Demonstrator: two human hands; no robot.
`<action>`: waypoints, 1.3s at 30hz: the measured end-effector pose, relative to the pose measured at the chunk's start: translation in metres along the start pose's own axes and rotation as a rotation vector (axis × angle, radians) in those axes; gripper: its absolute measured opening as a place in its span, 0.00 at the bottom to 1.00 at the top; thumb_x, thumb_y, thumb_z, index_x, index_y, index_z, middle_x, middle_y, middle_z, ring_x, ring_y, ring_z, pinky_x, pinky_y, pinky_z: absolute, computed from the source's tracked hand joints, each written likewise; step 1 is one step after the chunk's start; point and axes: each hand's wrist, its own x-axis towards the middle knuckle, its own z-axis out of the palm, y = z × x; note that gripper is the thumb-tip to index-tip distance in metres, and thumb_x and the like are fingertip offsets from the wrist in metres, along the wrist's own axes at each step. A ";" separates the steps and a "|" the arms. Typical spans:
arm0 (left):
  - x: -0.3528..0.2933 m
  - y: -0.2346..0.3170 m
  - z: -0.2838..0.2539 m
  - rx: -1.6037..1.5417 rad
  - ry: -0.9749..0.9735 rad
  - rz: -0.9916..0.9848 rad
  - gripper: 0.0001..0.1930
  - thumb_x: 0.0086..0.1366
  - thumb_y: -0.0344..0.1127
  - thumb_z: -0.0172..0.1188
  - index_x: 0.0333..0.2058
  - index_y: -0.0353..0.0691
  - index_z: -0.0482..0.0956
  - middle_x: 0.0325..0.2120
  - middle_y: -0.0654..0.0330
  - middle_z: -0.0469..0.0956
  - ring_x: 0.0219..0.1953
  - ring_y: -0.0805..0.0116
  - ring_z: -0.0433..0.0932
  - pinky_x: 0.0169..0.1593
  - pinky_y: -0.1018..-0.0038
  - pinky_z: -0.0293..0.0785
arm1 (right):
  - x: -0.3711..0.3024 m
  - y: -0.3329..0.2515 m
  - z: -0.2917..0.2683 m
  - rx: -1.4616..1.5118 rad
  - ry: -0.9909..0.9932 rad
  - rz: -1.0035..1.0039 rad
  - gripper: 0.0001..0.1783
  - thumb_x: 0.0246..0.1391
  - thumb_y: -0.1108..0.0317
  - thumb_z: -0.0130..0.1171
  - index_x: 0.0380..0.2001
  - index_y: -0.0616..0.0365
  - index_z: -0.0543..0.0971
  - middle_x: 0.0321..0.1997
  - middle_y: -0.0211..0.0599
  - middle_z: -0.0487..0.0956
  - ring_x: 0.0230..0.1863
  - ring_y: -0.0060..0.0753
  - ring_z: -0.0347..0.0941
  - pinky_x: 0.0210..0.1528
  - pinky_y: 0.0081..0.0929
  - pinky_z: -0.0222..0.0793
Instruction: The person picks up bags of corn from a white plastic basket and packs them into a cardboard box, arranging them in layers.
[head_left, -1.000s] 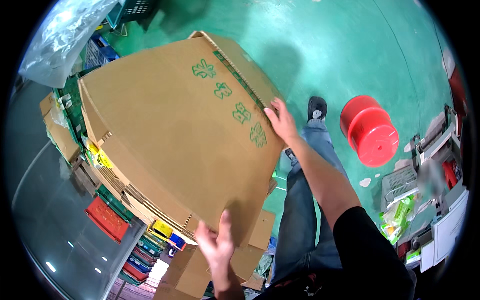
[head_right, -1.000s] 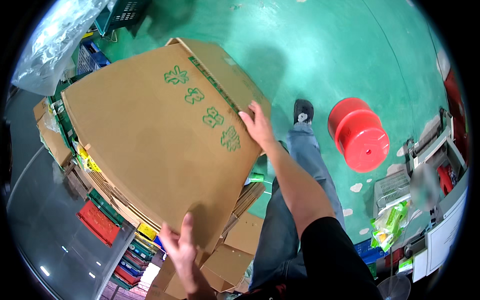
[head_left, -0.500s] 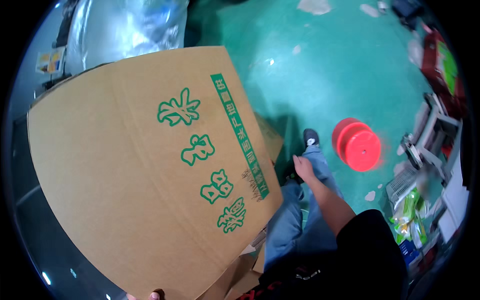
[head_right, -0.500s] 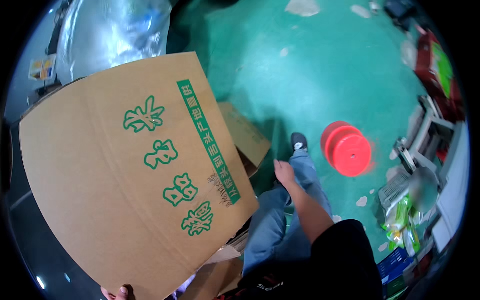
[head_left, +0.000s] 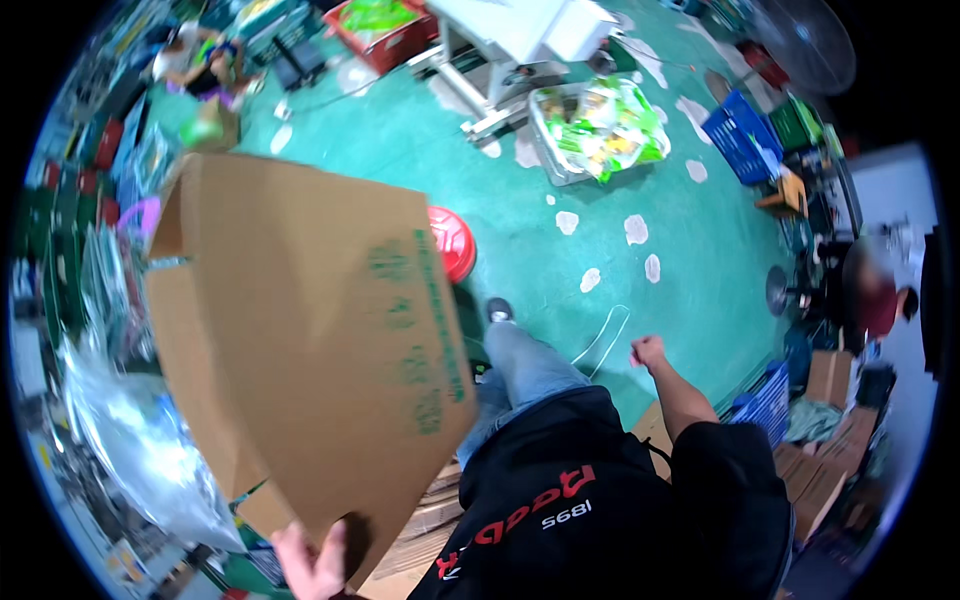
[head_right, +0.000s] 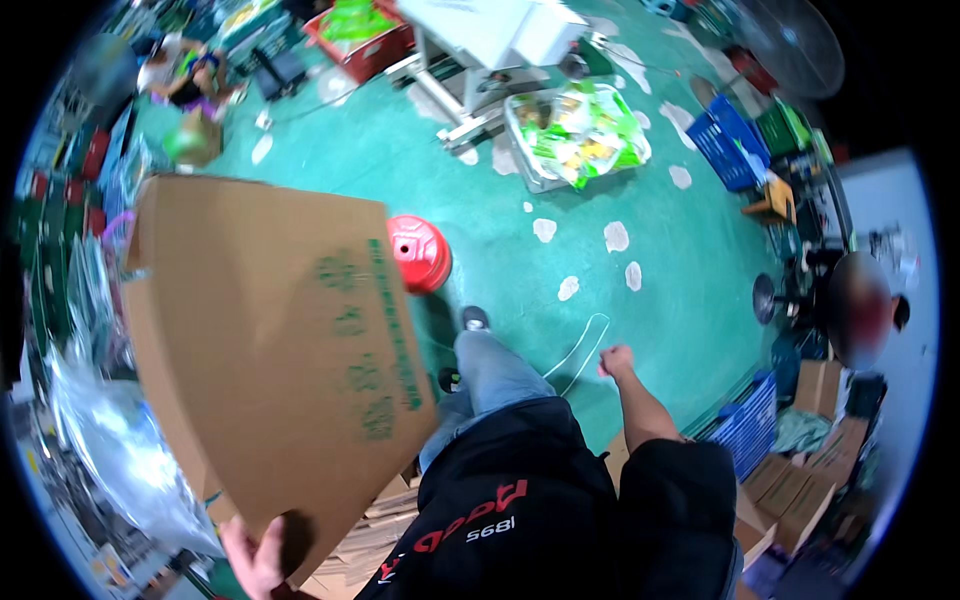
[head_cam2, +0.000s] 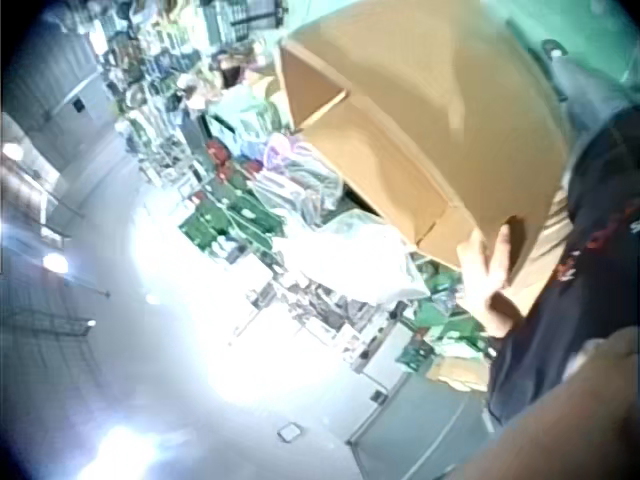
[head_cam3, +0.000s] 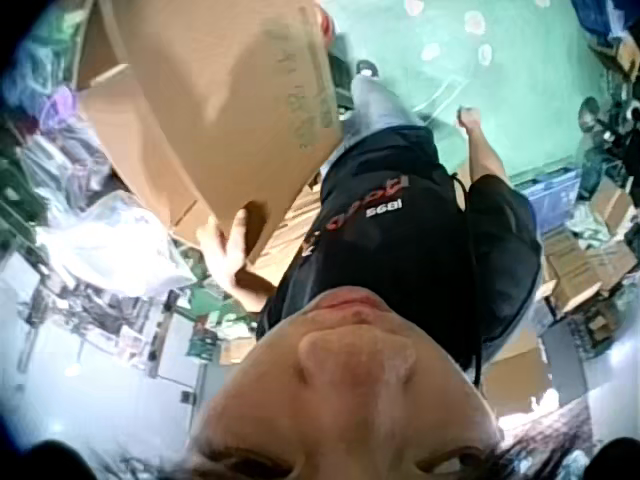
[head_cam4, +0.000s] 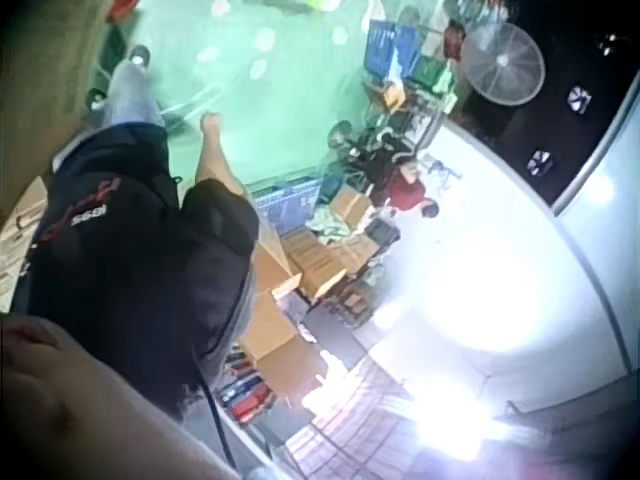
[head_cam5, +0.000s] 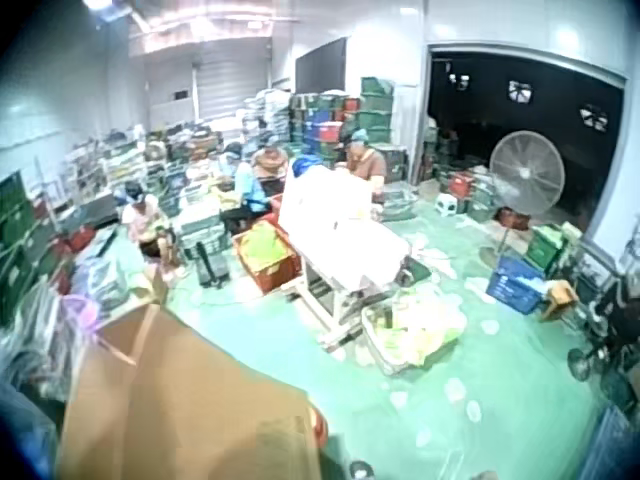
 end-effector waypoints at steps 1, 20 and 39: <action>0.013 0.027 0.007 0.059 -0.186 -0.086 0.15 0.53 0.28 0.63 0.41 0.33 0.76 0.29 0.54 0.73 0.32 0.62 0.73 0.36 0.69 0.68 | -0.030 0.026 0.020 0.081 0.008 0.080 0.11 0.52 0.68 0.56 0.20 0.63 0.77 0.18 0.40 0.78 0.15 0.33 0.74 0.18 0.30 0.70; -0.063 0.187 0.705 0.767 -1.372 1.027 0.28 0.57 0.33 0.50 0.59 0.42 0.67 0.25 0.49 0.81 0.26 0.50 0.81 0.27 0.57 0.76 | -0.013 0.095 -0.203 1.793 0.003 0.241 0.42 0.58 0.55 0.57 0.68 0.52 0.48 0.67 0.43 0.59 0.60 0.38 0.65 0.57 0.48 0.64; 0.413 0.004 0.837 0.826 -0.933 0.669 0.08 0.61 0.32 0.56 0.38 0.40 0.80 0.32 0.55 0.82 0.32 0.61 0.82 0.35 0.70 0.77 | 0.431 0.102 -0.160 1.073 0.071 0.315 0.32 0.56 0.59 0.57 0.61 0.61 0.65 0.49 0.31 0.74 0.41 0.21 0.69 0.36 0.18 0.67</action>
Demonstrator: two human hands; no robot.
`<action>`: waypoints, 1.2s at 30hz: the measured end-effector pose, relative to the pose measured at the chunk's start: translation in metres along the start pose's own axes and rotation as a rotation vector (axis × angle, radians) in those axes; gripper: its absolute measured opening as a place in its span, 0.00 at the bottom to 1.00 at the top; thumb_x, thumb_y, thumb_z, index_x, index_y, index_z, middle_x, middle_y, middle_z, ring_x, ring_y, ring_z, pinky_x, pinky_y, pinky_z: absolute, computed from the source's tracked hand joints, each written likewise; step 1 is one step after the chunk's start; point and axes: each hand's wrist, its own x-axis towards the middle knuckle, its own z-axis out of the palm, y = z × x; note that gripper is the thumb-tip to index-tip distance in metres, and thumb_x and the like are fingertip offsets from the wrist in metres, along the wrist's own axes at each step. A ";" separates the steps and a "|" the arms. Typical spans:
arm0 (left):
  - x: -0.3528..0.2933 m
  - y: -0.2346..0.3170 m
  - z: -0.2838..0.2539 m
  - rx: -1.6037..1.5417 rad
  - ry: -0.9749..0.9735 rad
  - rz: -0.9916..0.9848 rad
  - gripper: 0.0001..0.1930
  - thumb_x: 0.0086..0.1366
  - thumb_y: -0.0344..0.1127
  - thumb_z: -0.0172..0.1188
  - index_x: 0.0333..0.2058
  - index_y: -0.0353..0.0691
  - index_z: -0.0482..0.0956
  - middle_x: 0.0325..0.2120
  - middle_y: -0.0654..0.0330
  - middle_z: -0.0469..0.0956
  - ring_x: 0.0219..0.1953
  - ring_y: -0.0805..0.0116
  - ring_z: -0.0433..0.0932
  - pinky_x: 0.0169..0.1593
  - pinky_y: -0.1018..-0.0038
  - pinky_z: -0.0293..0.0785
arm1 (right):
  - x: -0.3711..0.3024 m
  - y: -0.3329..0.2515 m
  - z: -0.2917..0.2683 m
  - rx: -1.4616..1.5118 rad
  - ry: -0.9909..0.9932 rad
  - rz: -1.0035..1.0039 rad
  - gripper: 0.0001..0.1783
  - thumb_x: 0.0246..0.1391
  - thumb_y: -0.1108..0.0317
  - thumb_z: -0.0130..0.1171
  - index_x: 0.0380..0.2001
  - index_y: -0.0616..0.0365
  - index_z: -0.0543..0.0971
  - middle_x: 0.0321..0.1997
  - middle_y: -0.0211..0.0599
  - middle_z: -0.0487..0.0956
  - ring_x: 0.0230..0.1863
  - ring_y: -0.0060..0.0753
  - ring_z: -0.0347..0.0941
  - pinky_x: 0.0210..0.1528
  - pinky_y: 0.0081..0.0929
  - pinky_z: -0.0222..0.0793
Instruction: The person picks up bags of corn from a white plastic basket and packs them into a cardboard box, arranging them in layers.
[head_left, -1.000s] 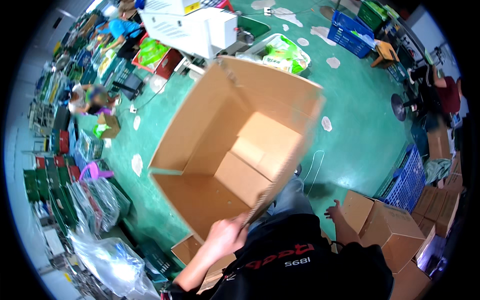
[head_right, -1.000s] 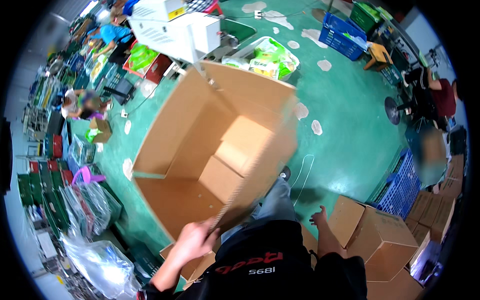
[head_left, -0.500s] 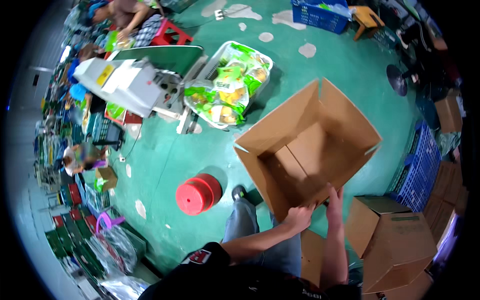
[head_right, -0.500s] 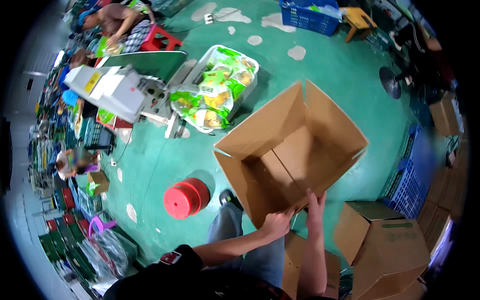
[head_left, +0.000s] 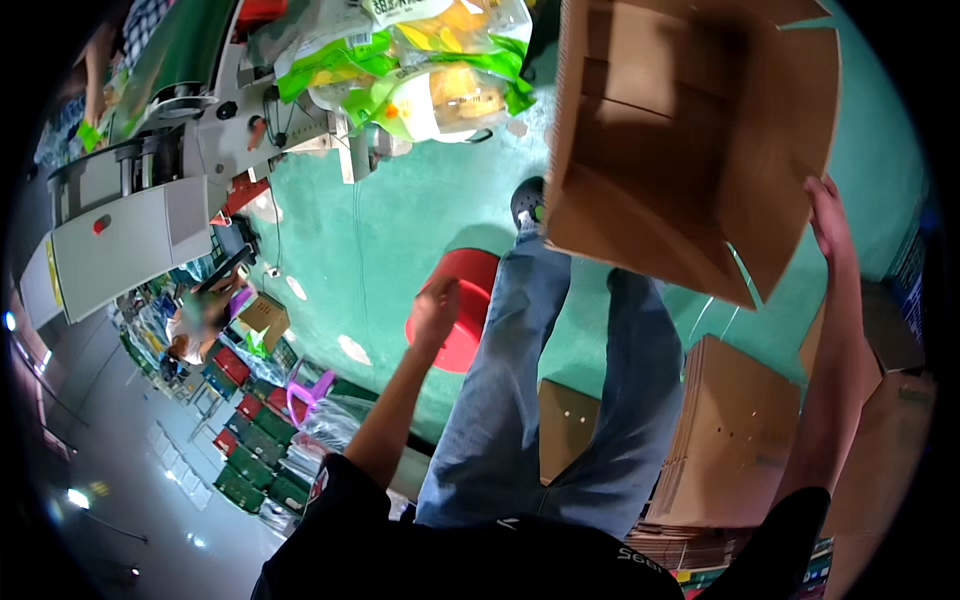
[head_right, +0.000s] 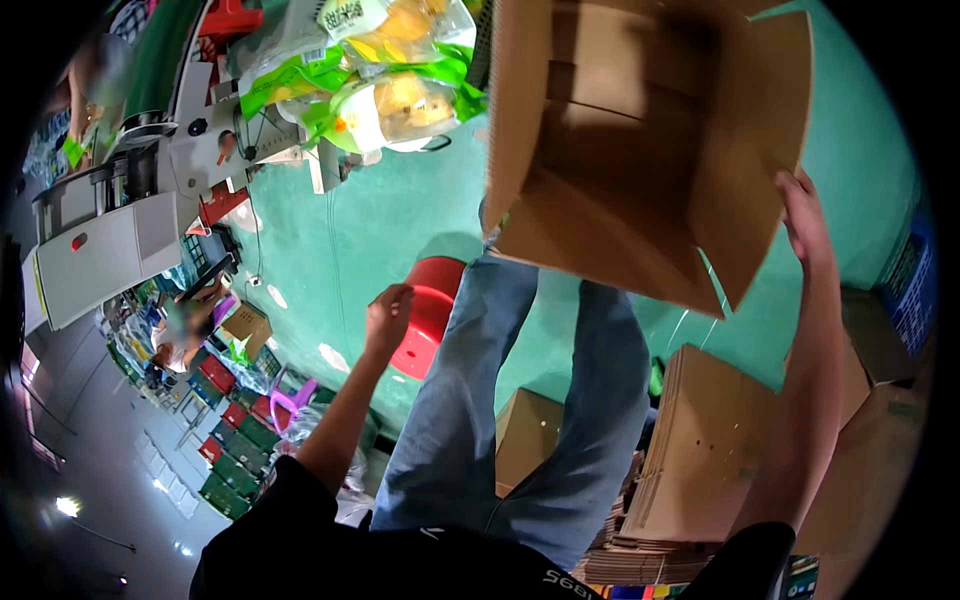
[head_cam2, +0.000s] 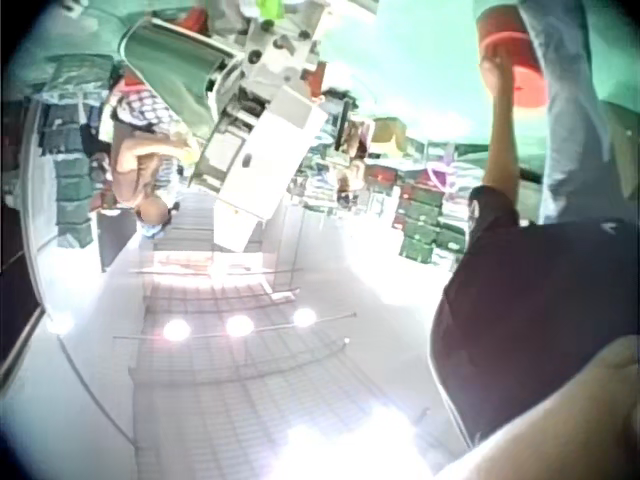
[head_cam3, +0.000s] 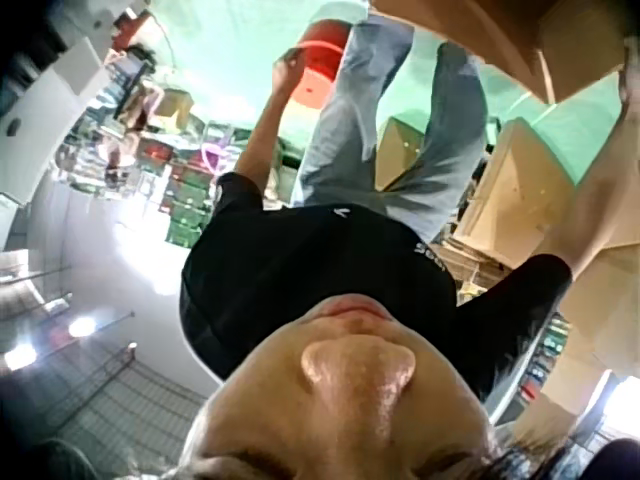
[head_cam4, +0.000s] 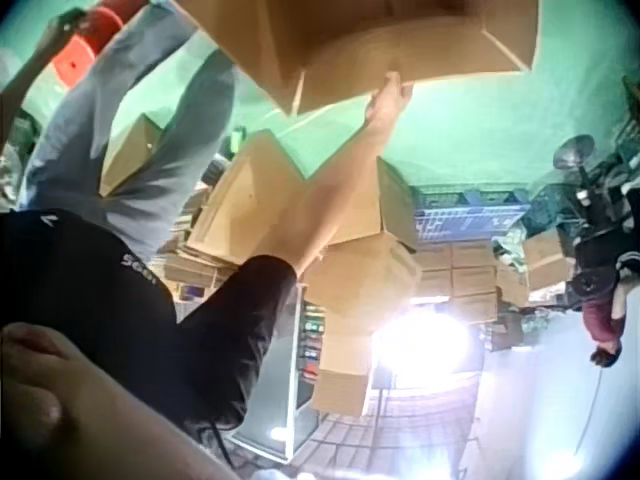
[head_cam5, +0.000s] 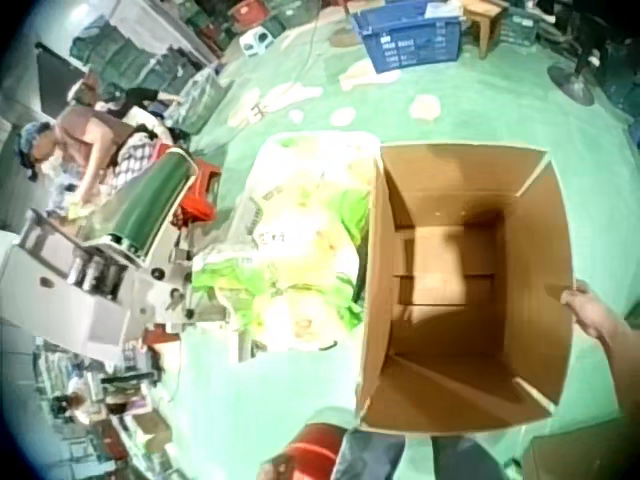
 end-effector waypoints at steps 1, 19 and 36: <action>-0.015 -0.043 -0.009 -0.057 -0.043 -0.153 0.09 0.63 0.33 0.55 0.38 0.37 0.80 0.31 0.55 0.82 0.31 0.63 0.81 0.35 0.71 0.76 | -0.006 -0.004 0.037 0.045 0.017 -0.003 0.32 0.57 0.58 0.57 0.61 0.62 0.65 0.50 0.32 0.74 0.43 0.22 0.69 0.40 0.19 0.68; -0.197 0.120 -0.140 0.481 -0.839 0.270 0.19 0.63 0.51 0.53 0.34 0.40 0.80 0.22 0.47 0.78 0.25 0.43 0.76 0.30 0.55 0.71 | -0.451 0.209 0.147 -0.576 0.040 0.205 0.15 0.55 0.54 0.53 0.28 0.53 0.80 0.27 0.49 0.79 0.32 0.55 0.77 0.35 0.48 0.72; -0.021 0.057 -0.167 0.970 -1.385 0.068 0.20 0.60 0.49 0.57 0.45 0.43 0.77 0.24 0.43 0.77 0.28 0.47 0.78 0.32 0.54 0.71 | -0.381 0.374 0.390 0.670 0.260 0.937 0.17 0.59 0.55 0.54 0.42 0.57 0.76 0.25 0.24 0.73 0.23 0.17 0.65 0.24 0.19 0.62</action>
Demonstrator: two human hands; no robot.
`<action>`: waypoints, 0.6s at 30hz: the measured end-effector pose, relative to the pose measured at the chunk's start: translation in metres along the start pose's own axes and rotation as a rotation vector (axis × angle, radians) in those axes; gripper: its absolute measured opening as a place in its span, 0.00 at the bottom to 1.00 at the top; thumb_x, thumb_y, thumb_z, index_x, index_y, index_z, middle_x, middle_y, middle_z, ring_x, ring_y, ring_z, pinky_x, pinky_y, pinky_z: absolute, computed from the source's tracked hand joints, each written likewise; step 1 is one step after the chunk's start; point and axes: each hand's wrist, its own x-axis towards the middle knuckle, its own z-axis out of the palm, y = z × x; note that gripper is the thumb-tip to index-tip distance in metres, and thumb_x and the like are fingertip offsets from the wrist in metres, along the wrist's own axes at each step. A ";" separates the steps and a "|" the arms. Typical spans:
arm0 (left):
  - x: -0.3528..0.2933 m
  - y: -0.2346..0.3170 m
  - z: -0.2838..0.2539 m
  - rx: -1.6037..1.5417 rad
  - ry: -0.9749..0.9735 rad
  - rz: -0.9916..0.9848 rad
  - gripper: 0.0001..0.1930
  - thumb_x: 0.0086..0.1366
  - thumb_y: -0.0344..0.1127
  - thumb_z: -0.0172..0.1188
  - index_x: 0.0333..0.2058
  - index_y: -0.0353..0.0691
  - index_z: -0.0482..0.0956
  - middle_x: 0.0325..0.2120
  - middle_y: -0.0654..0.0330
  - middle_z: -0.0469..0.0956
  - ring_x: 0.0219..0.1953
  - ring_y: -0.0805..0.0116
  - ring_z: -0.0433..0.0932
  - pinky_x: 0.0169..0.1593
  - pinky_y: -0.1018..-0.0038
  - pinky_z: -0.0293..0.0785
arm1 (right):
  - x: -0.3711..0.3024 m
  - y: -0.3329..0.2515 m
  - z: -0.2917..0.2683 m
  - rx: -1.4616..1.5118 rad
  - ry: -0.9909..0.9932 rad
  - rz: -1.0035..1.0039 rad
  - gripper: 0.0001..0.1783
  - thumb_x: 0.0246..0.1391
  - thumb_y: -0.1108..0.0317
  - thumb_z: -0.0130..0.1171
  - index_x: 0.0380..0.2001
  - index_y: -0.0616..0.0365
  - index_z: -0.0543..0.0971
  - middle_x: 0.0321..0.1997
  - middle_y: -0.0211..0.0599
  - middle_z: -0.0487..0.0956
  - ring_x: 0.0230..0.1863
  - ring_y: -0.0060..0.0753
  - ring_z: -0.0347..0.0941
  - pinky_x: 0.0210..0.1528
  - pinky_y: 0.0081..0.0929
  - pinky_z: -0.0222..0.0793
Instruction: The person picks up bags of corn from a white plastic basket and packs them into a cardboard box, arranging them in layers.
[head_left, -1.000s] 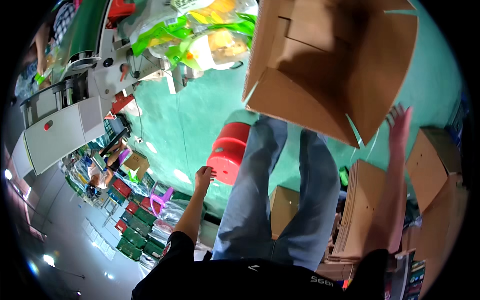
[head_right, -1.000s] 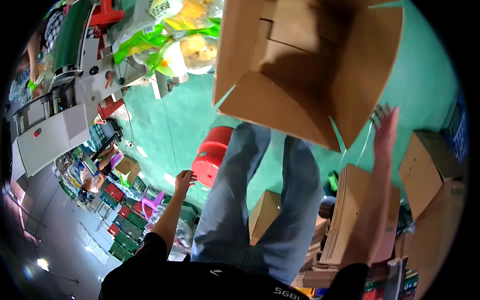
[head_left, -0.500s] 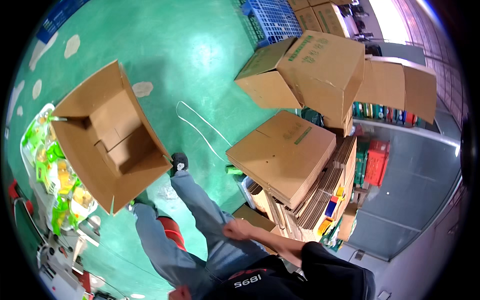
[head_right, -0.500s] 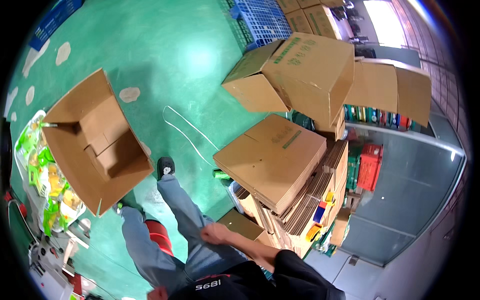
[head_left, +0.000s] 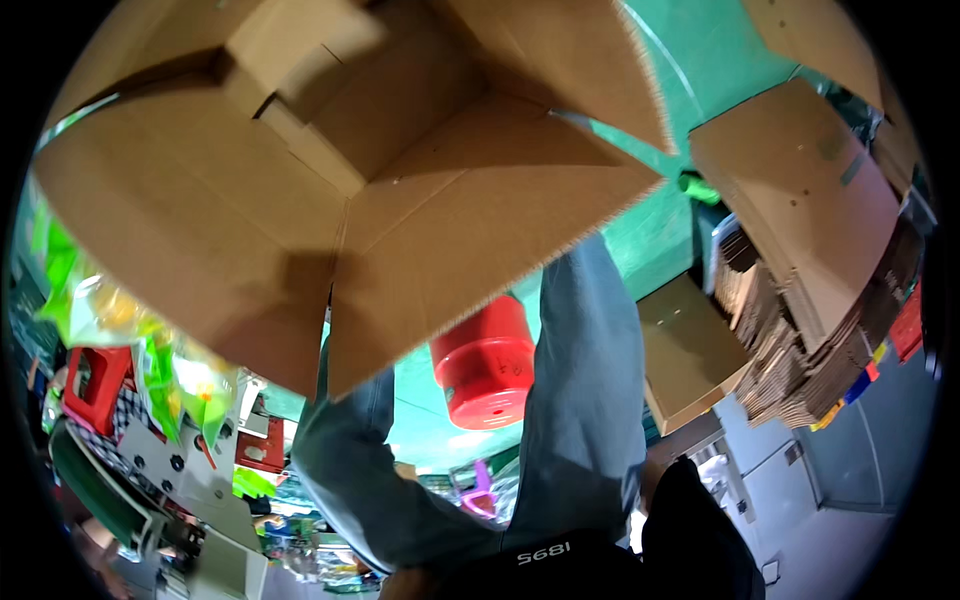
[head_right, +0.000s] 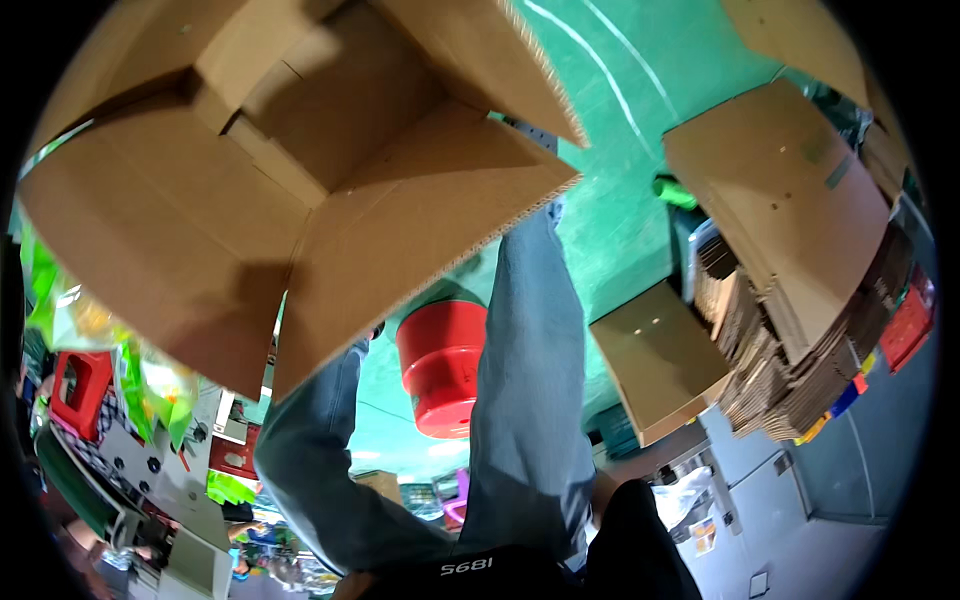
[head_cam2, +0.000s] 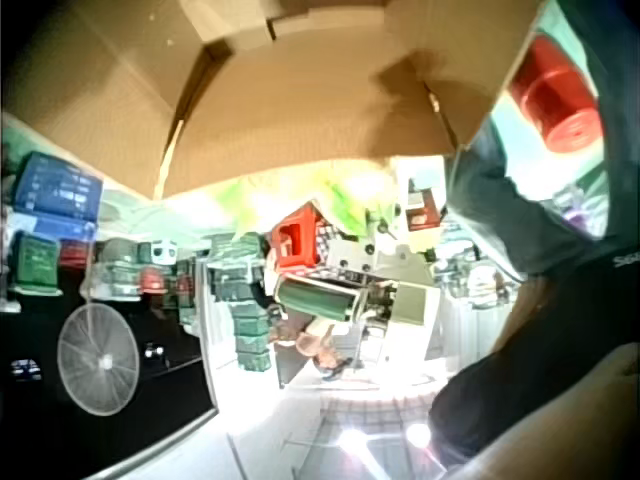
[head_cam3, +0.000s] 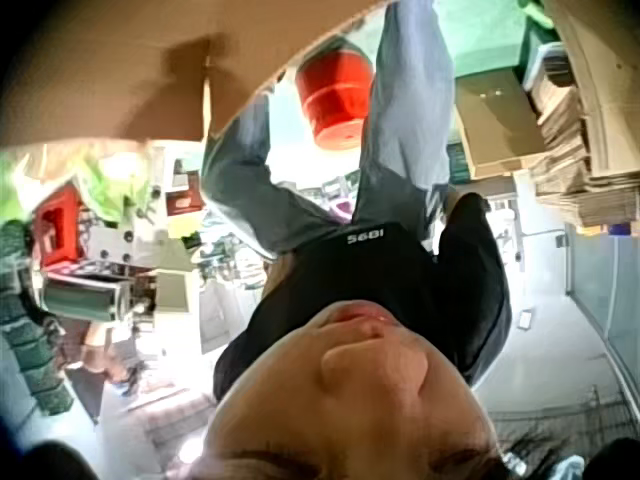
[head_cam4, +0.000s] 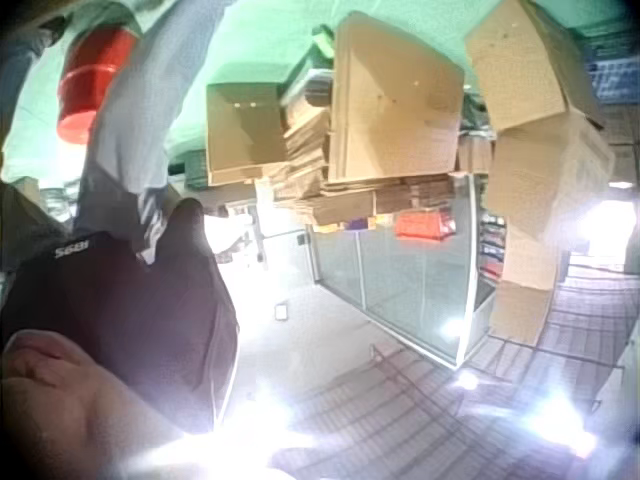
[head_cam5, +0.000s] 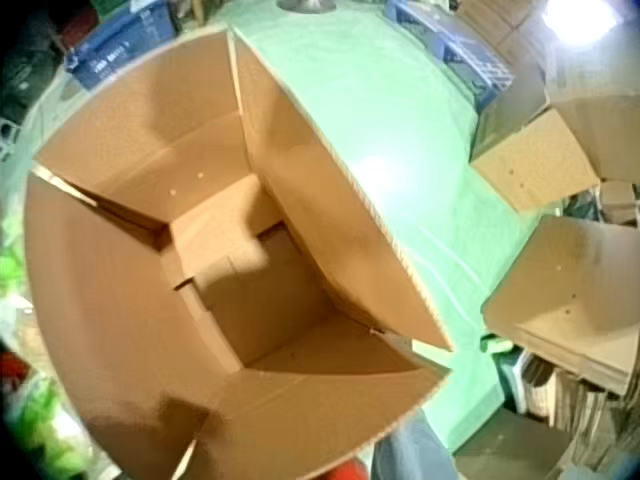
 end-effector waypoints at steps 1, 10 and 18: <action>0.008 -0.010 -0.008 0.021 -0.037 -0.018 0.19 0.60 0.49 0.57 0.45 0.43 0.77 0.24 0.43 0.77 0.28 0.47 0.78 0.33 0.54 0.71 | 0.005 0.009 0.015 0.015 0.015 0.009 0.17 0.59 0.55 0.54 0.42 0.57 0.76 0.25 0.24 0.73 0.23 0.18 0.65 0.24 0.19 0.62; 0.005 -0.044 -0.045 0.150 -0.224 -0.166 0.17 0.60 0.48 0.58 0.40 0.41 0.78 0.27 0.41 0.77 0.31 0.47 0.78 0.35 0.54 0.71 | 0.029 0.038 0.071 0.164 0.030 0.040 0.18 0.60 0.55 0.53 0.44 0.58 0.76 0.26 0.25 0.73 0.24 0.18 0.66 0.26 0.19 0.63; -0.016 -0.060 -0.056 0.182 -0.295 -0.181 0.16 0.59 0.46 0.59 0.37 0.39 0.79 0.29 0.40 0.76 0.33 0.47 0.78 0.36 0.54 0.71 | 0.044 0.040 0.092 0.233 0.047 0.011 0.19 0.61 0.55 0.52 0.46 0.59 0.75 0.28 0.26 0.74 0.25 0.19 0.66 0.28 0.20 0.64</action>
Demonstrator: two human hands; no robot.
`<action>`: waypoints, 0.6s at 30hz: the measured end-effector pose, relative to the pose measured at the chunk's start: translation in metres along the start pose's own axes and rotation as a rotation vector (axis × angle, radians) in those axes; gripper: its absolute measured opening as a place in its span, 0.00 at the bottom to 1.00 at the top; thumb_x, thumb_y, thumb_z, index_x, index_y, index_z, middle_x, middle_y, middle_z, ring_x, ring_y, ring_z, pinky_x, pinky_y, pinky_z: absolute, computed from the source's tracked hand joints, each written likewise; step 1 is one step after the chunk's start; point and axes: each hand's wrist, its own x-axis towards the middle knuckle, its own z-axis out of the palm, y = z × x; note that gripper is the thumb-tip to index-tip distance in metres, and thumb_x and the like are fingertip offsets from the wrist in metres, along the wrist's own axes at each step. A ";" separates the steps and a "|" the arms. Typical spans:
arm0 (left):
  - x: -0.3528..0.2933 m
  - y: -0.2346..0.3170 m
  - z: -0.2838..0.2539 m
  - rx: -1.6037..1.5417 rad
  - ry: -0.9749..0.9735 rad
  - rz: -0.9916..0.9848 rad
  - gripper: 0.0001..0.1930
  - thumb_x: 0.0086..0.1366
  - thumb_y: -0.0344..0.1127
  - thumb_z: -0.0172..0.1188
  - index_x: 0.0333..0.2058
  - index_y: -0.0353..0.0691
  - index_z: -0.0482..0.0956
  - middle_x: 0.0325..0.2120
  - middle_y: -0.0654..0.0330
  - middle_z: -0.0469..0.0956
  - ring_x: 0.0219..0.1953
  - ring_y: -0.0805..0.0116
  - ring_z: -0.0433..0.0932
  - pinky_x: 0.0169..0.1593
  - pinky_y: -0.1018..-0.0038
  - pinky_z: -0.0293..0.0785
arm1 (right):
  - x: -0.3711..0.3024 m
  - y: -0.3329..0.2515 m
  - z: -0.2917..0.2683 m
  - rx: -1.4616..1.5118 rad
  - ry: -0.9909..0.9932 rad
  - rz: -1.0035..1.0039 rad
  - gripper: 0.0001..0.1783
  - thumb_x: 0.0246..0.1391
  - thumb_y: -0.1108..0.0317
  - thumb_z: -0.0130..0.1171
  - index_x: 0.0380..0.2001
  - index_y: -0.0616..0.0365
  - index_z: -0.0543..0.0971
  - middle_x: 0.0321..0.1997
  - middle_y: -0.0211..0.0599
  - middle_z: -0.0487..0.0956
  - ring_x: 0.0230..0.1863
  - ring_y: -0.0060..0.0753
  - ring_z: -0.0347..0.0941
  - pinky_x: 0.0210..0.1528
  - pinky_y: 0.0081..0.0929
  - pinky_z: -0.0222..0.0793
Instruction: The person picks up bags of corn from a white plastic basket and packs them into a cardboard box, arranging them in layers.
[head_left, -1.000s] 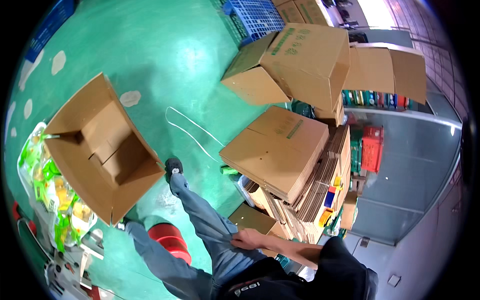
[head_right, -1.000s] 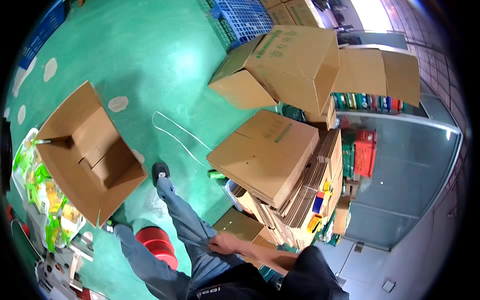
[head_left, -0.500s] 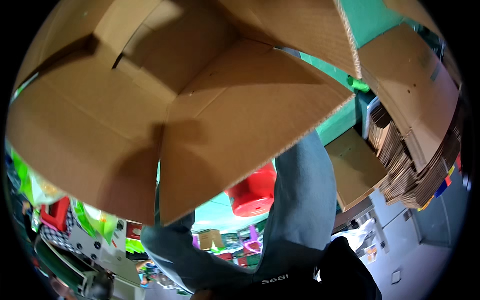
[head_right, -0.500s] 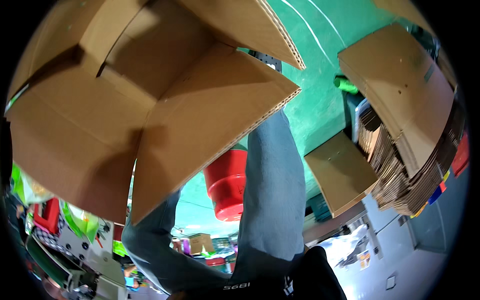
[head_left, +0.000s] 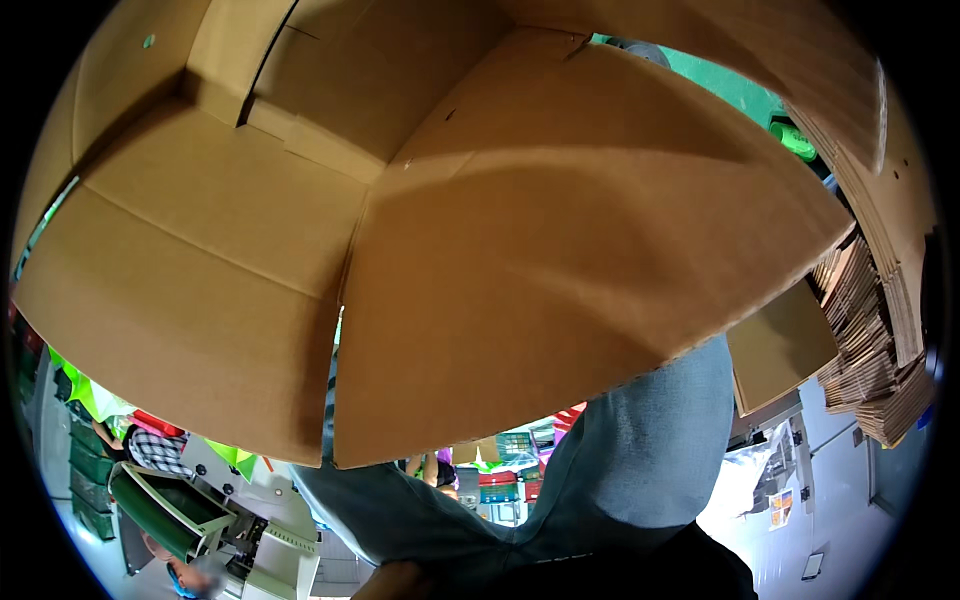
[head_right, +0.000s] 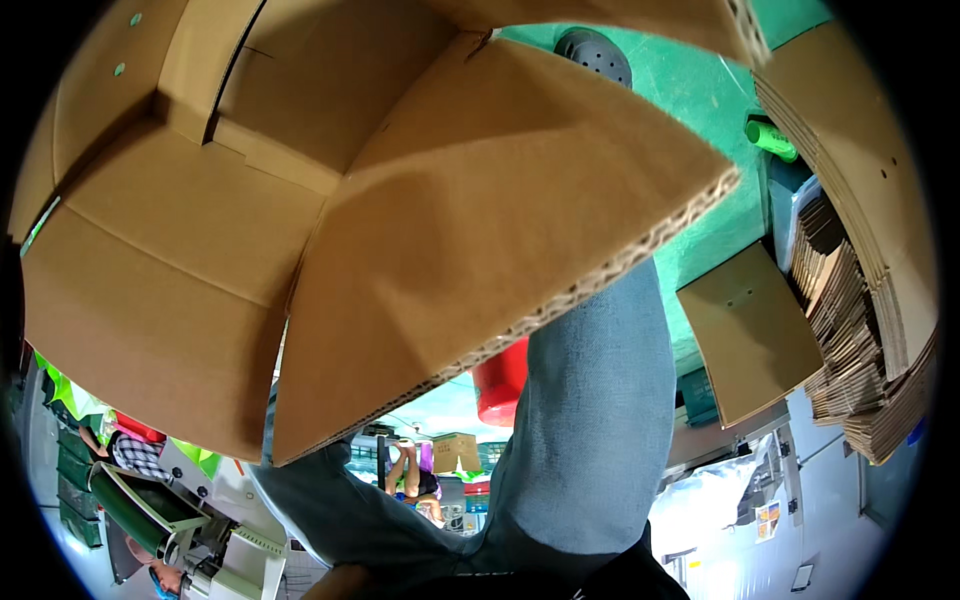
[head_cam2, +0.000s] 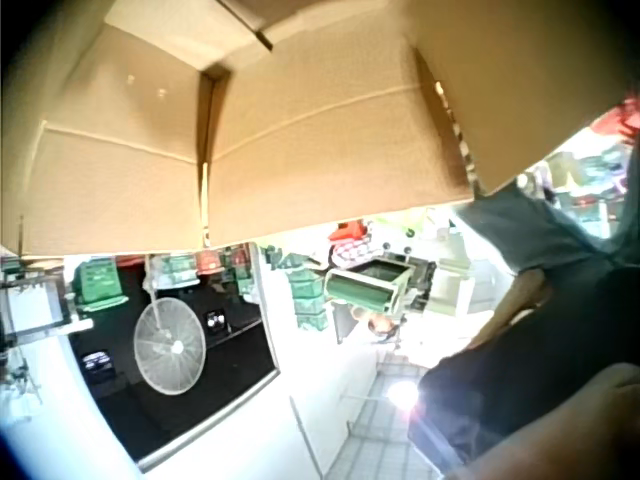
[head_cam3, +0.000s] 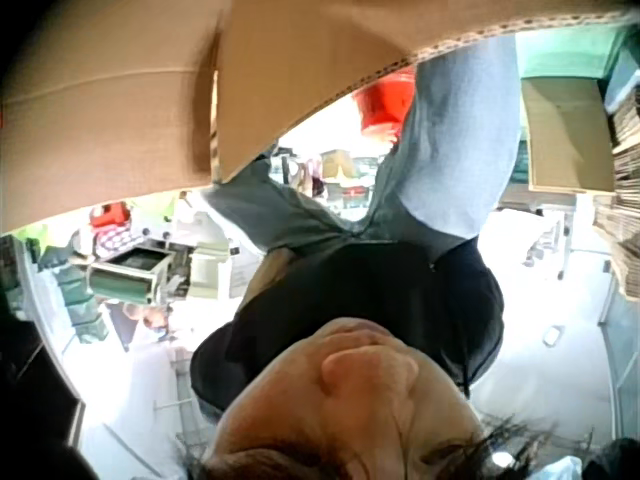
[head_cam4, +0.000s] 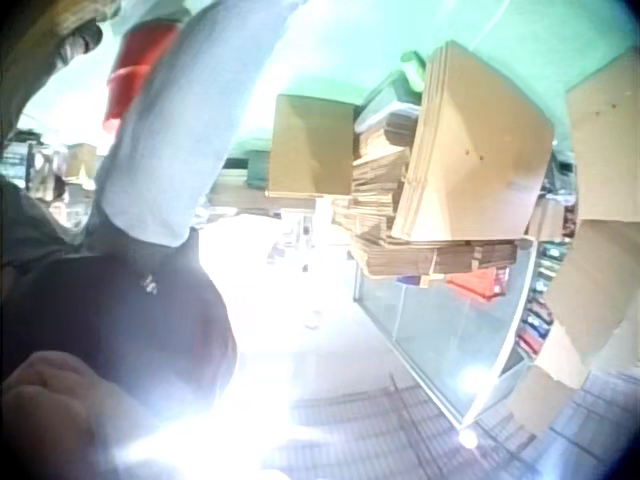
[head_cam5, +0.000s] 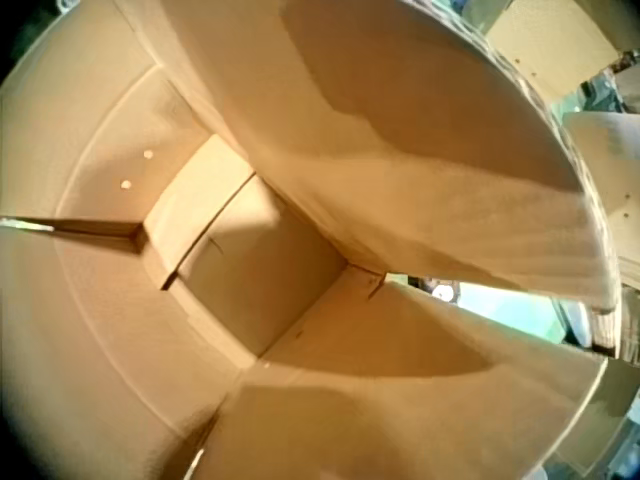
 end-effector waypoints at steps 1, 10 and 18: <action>0.002 -0.003 -0.001 0.004 -0.003 0.004 0.16 0.59 0.46 0.59 0.36 0.39 0.79 0.29 0.40 0.76 0.33 0.47 0.78 0.36 0.54 0.71 | 0.004 0.000 0.005 0.011 0.001 -0.012 0.19 0.61 0.55 0.52 0.47 0.59 0.75 0.28 0.27 0.74 0.25 0.19 0.66 0.28 0.20 0.64; 0.013 -0.054 0.014 0.053 -0.130 0.134 0.15 0.58 0.45 0.59 0.32 0.37 0.80 0.31 0.38 0.76 0.36 0.47 0.77 0.38 0.54 0.70 | 0.016 0.000 0.011 0.056 0.066 -0.092 0.20 0.62 0.55 0.51 0.49 0.60 0.74 0.29 0.28 0.75 0.26 0.20 0.67 0.30 0.20 0.65; 0.089 0.008 -0.040 -0.218 -0.248 0.331 0.23 0.70 0.48 0.49 0.25 0.32 0.75 0.23 0.43 0.77 0.29 0.46 0.77 0.37 0.57 0.71 | 0.048 -0.023 0.007 0.035 0.115 -0.216 0.21 0.63 0.55 0.51 0.51 0.61 0.74 0.30 0.29 0.75 0.27 0.20 0.67 0.32 0.21 0.66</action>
